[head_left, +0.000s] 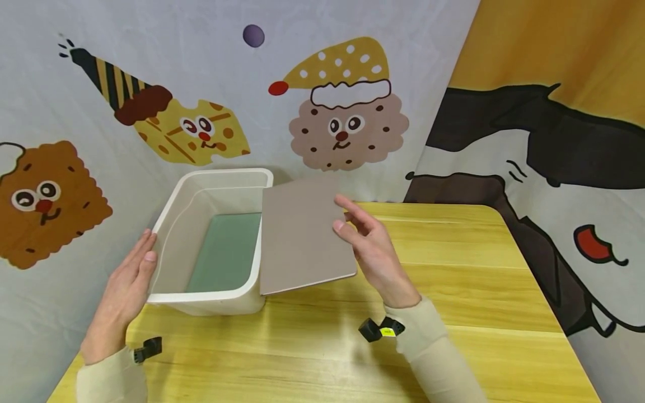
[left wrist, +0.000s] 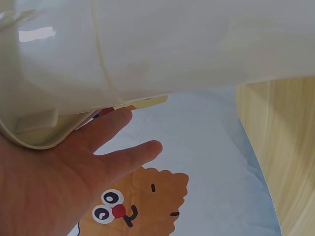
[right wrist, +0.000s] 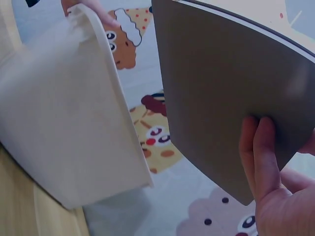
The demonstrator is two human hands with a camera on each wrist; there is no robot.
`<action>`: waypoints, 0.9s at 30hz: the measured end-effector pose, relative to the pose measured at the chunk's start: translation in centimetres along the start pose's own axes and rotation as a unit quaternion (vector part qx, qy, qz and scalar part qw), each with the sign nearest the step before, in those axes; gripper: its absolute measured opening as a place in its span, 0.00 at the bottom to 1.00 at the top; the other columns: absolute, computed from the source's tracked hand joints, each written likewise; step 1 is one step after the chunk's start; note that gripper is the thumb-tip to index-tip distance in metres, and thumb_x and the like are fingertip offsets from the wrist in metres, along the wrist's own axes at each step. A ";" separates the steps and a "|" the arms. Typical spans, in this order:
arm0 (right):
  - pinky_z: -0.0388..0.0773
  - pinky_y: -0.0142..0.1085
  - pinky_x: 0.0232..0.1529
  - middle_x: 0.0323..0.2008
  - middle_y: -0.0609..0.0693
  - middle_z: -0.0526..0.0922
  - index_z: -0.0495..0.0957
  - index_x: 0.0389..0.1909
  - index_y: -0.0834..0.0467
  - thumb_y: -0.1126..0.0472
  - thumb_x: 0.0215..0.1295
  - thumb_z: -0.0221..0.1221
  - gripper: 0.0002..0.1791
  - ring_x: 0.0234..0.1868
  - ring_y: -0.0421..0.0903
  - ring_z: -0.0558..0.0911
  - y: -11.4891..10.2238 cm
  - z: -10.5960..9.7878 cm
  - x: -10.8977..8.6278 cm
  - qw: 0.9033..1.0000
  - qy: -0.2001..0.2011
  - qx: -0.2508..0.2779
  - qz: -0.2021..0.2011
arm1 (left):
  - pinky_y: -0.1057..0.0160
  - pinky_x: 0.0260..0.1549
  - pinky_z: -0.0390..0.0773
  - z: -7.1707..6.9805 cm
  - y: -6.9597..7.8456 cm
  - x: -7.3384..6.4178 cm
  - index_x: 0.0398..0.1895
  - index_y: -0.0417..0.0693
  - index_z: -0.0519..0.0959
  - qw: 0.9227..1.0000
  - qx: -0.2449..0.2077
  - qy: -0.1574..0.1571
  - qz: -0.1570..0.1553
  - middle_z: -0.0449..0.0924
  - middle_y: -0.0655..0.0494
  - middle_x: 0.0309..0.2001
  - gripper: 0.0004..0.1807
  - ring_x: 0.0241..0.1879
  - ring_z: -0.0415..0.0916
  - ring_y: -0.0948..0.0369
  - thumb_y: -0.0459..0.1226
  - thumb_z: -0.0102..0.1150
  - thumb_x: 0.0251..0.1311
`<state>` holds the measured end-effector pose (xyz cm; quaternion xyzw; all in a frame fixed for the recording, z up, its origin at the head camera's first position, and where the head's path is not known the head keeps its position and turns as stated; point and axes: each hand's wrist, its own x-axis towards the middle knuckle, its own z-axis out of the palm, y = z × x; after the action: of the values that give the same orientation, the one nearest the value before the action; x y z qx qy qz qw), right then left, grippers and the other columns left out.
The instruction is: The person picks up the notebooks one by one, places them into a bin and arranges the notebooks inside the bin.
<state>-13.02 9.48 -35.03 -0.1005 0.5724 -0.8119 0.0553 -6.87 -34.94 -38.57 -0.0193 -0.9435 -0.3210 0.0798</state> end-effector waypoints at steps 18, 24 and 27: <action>0.71 0.26 0.28 0.48 0.51 0.71 0.71 0.75 0.54 0.66 0.73 0.61 0.29 0.28 0.37 0.72 1.8 5.9 0.8 0.999 -0.043 0.002 -0.017 | 0.21 0.68 0.34 -0.1 0.0 0.1 0.85 0.49 0.45 1.000 0.004 -0.004 0.000 0.37 0.49 0.84 0.31 0.79 0.38 0.31 0.48 0.26 0.85; 0.78 0.27 0.31 0.49 0.52 0.74 0.71 0.75 0.54 0.65 0.72 0.62 0.31 0.24 0.35 0.76 2.8 8.3 1.7 0.999 -0.038 -0.021 -0.017 | 0.24 0.70 0.36 0.1 -0.1 0.1 0.85 0.47 0.46 1.000 0.008 -0.005 0.004 0.38 0.49 0.84 0.31 0.80 0.38 0.33 0.48 0.26 0.85; 0.81 0.28 0.34 0.49 0.53 0.75 0.71 0.75 0.54 0.65 0.72 0.62 0.31 0.23 0.35 0.78 3.3 9.2 2.2 0.999 -0.035 -0.036 -0.015 | 0.25 0.71 0.34 0.1 -0.1 0.0 0.85 0.47 0.46 1.000 0.009 -0.003 0.004 0.37 0.50 0.84 0.31 0.81 0.35 0.37 0.47 0.27 0.85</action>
<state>-13.14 -0.55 -34.93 -0.1392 0.5976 -0.7874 0.0594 -6.90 -34.95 -38.65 -0.0233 -0.9466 -0.3119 0.0783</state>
